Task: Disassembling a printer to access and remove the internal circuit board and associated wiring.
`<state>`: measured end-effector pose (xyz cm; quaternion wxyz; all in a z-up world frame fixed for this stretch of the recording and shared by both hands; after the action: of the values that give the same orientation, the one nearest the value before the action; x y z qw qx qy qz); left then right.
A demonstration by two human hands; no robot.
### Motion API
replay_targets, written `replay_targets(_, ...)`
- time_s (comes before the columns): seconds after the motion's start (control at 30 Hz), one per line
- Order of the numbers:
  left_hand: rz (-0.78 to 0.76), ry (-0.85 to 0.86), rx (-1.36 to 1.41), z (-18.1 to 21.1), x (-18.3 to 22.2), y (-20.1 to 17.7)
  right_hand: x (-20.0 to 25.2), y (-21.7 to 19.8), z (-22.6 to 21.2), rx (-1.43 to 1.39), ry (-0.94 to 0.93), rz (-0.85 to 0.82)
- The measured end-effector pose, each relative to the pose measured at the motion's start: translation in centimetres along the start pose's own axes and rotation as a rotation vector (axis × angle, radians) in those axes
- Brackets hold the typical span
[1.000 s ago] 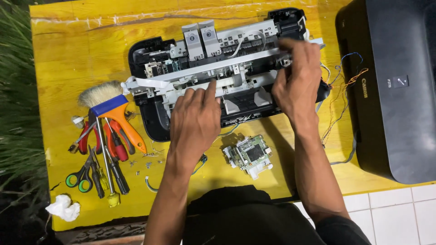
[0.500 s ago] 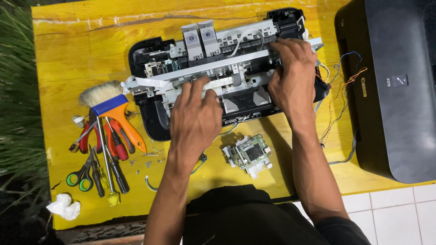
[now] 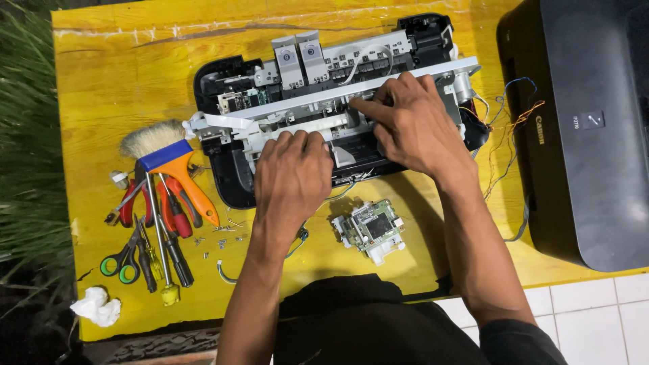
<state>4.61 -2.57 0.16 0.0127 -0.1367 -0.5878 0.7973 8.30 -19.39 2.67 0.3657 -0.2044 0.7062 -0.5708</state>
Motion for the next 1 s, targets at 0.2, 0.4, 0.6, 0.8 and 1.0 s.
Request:
replay_targets(0.2,0.182,0.089,0.065,-0.3,0.4,-0.4,0.6,-0.2,0.1,0.013,0.008,0.175)
replay_targets(0.4,0.118,0.044,0.09,0.0,0.1,-1.0,0.4,-0.4,0.1,0.016,0.015,0.159)
replay_targets(0.6,0.005,-0.014,0.119,0.6,-0.4,-2.3,2.0,2.1,1.6,0.033,0.0,0.184)
replay_targets(0.8,0.108,0.044,0.093,0.0,-0.2,-0.9,3.9,2.6,3.2,0.019,0.13,0.464)
replay_targets(1.0,0.228,0.026,0.106,0.2,0.3,-1.6,2.4,1.3,1.4,-0.009,0.059,0.34)
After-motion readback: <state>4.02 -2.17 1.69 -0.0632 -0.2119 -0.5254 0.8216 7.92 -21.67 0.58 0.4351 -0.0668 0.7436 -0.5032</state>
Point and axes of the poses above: each hand's wrist, its own x-axis away from the middle knuckle, its own y-axis out of the palm, z = x × y, the point moved 6 cm from there along -x, towards the middle knuckle, and after that the axes turned 10 degrees about -y, right-handed, at the moved point
